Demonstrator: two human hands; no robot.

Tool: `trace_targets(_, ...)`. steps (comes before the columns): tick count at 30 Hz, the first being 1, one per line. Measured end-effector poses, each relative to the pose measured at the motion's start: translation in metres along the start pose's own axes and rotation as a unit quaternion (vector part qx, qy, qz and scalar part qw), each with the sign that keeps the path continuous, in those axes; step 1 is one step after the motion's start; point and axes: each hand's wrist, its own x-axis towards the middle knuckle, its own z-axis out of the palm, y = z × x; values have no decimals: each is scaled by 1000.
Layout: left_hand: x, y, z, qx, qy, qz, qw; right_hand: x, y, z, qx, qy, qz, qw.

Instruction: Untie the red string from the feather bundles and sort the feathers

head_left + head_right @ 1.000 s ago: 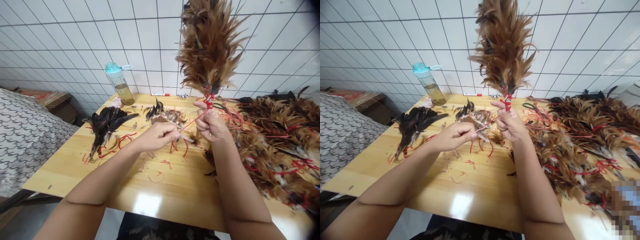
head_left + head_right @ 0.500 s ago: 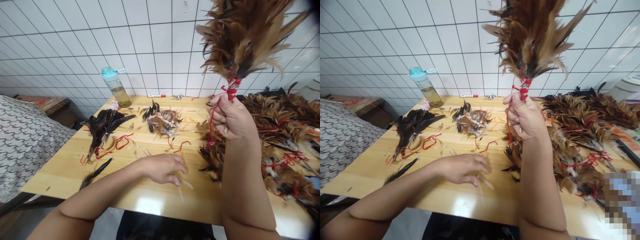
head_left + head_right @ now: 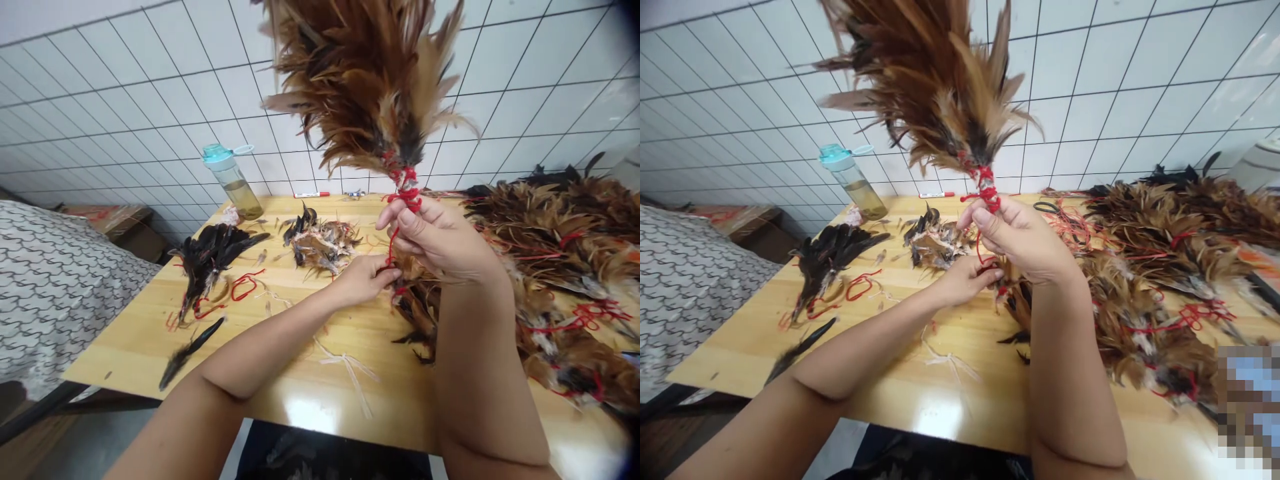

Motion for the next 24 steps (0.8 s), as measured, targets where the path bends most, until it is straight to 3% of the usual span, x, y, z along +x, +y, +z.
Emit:
trace_targets(4, -12, -1, -20, 89, 2, -6, 996, 0, 3, -7, -40, 5, -23, 999)
trace_targets(11, -42, -9, -63, 239, 5, -23, 971, 2, 6, -11, -126, 80, -47, 988)
trace_targets(14, -45, -22, -86, 272, 80, -73, 956, 4, 8, -10, -115, 98, -49, 987)
trace_targets(18, -38, -52, -113, 255, 215, -203, 920, 6, 12, -12, -58, 79, -31, 995)
trace_targets(21, -33, -76, -121, 239, 242, -239, 909, 6, 12, -18, -25, 87, -24, 996)
trace_targets(24, -33, -89, -120, 219, 232, -244, 916, 4, 12, -23, -16, 139, -39, 989)
